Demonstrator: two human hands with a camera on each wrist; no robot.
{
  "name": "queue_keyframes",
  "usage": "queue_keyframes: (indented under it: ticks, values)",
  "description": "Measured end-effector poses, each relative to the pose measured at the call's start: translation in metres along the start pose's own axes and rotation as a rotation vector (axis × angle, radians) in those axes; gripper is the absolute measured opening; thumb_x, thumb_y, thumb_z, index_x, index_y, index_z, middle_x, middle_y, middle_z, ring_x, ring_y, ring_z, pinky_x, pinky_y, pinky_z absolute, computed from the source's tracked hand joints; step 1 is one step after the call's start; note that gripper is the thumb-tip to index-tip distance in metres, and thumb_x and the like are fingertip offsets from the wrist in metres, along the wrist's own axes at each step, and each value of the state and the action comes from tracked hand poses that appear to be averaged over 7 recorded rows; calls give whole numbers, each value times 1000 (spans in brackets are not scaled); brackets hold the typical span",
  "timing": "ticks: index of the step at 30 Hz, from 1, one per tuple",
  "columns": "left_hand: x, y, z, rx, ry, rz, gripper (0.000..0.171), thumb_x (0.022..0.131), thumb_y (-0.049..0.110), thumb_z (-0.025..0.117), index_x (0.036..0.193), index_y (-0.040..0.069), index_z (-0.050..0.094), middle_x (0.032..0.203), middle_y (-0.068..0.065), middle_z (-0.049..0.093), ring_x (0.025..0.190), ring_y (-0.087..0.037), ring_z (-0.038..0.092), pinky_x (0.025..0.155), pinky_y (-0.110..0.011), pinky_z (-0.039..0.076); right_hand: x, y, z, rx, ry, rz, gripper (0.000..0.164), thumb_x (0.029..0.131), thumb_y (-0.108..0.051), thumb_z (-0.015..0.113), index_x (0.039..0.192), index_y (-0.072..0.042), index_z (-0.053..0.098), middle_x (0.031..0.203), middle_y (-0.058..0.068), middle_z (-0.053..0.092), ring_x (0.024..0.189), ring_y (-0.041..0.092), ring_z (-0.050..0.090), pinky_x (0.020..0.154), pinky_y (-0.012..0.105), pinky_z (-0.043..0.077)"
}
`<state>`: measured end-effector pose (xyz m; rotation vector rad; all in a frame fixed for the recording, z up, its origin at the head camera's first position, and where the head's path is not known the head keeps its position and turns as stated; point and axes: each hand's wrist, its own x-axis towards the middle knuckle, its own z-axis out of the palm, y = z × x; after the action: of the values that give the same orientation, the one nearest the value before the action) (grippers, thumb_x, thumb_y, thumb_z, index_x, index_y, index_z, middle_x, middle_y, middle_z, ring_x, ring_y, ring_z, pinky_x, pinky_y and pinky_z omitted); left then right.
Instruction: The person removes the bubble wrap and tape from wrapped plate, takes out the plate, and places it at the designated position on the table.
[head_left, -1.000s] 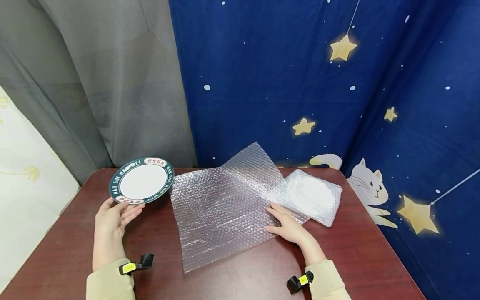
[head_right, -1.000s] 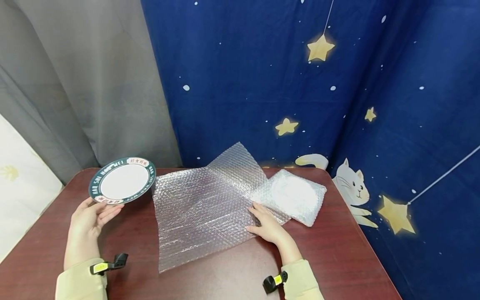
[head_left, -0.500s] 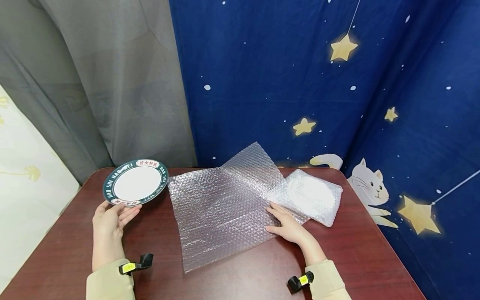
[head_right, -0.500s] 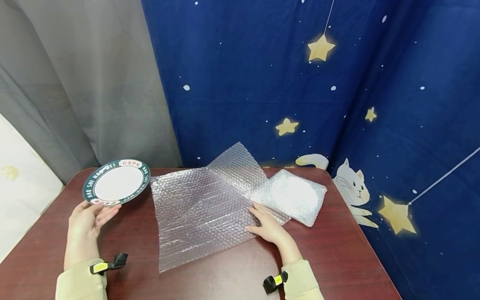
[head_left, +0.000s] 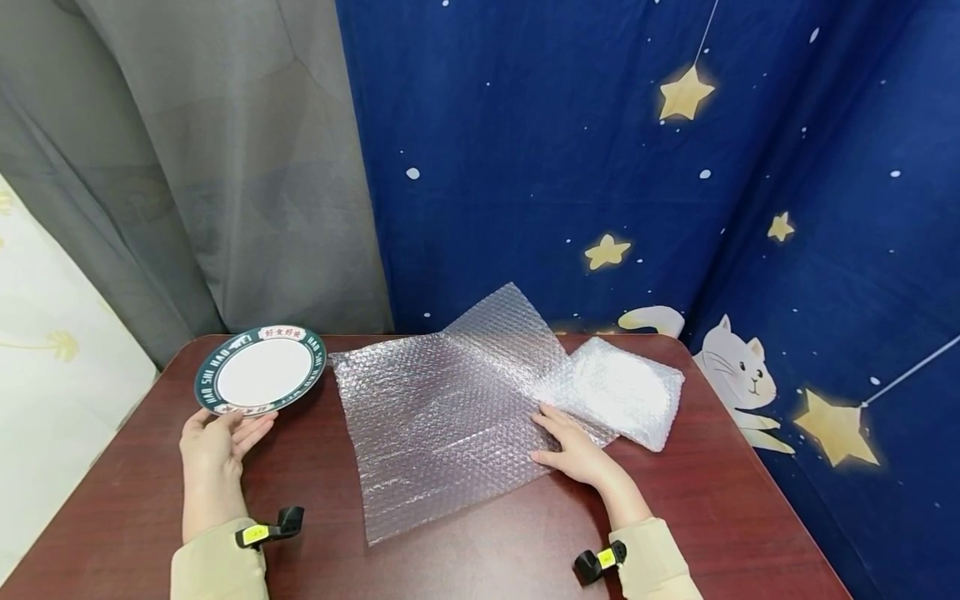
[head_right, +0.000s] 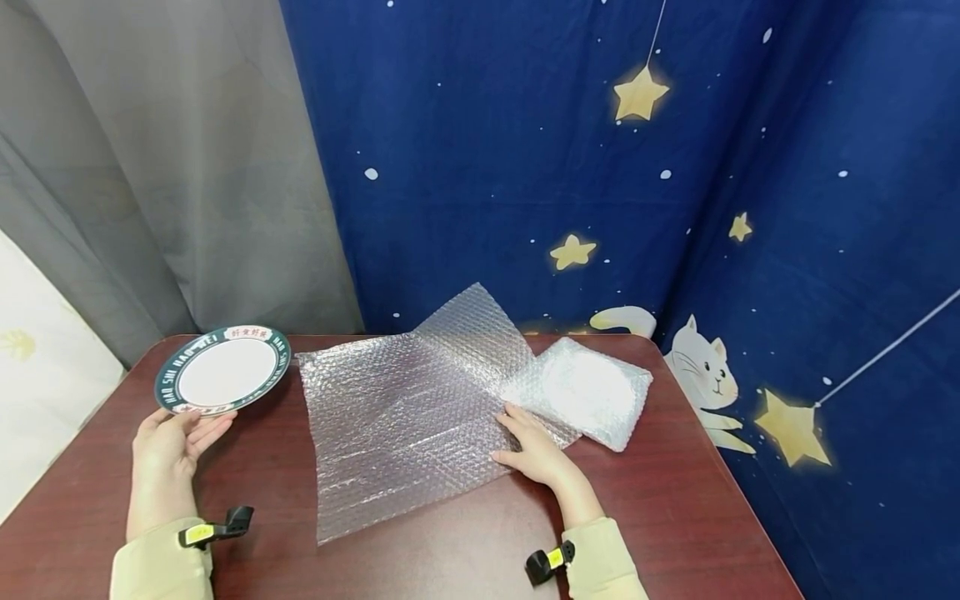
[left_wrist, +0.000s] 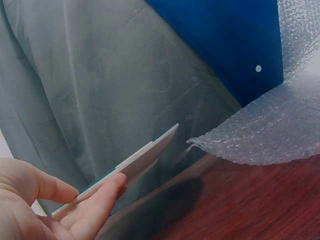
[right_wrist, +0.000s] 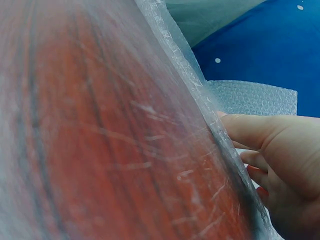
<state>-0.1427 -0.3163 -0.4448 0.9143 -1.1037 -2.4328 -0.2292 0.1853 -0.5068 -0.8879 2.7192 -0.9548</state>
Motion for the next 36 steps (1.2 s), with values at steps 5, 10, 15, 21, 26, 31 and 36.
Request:
queue_keyframes:
  ticks: [5, 10, 15, 21, 26, 31, 36]
  values:
    - [1, 0, -2, -9, 1, -3, 66, 97, -3, 43, 151, 22, 15, 75, -10, 66, 67, -35, 69, 66, -48, 54, 2, 2, 1, -6, -3, 3, 65, 89, -29, 68, 141, 0, 44, 150, 22, 30, 138, 39, 24, 108, 57, 21]
    - [2, 0, -5, -13, 14, -17, 66, 97, -2, 43, 151, 23, 15, 74, -10, 67, 68, -34, 70, 67, -47, 54, 3, 3, 1, -12, -8, 5, 65, 89, -30, 68, 142, 0, 44, 150, 22, 29, 139, 39, 24, 108, 57, 21]
    - [5, -2, -9, -28, 16, -10, 59, 97, -3, 41, 148, 20, 19, 74, -11, 67, 67, -34, 69, 66, -47, 54, 3, 2, 0, -15, -9, 4, 64, 89, -29, 68, 141, 0, 44, 150, 22, 29, 139, 39, 24, 108, 57, 21]
    - [10, -5, -13, -31, 42, 6, 49, 97, -4, 40, 139, 15, 25, 72, -13, 66, 64, -34, 69, 63, -47, 55, 2, 1, 0, -20, 5, -11, 64, 89, -28, 69, 140, 1, 45, 149, 23, 31, 138, 40, 25, 108, 57, 22]
    - [12, -6, -16, -30, 42, 1, 57, 97, -3, 40, 146, 16, 18, 71, -13, 66, 65, -34, 69, 64, -47, 55, 1, 0, 0, -19, 4, -16, 64, 89, -28, 69, 140, 2, 45, 149, 24, 30, 138, 40, 25, 108, 57, 22]
    - [14, -6, -17, -22, 65, -12, 57, 98, -2, 40, 147, 15, 18, 71, -13, 66, 65, -33, 69, 64, -46, 55, 1, 0, 0, -15, 1, -14, 64, 89, -28, 69, 140, 2, 44, 149, 24, 30, 138, 40, 25, 108, 57, 22]
    - [15, -8, -19, -22, 72, -16, 60, 97, -2, 41, 148, 17, 16, 71, -12, 65, 66, -33, 69, 63, -45, 56, 1, 0, 0, -14, 0, -13, 64, 89, -28, 68, 141, 1, 44, 150, 23, 30, 138, 40, 24, 108, 57, 21]
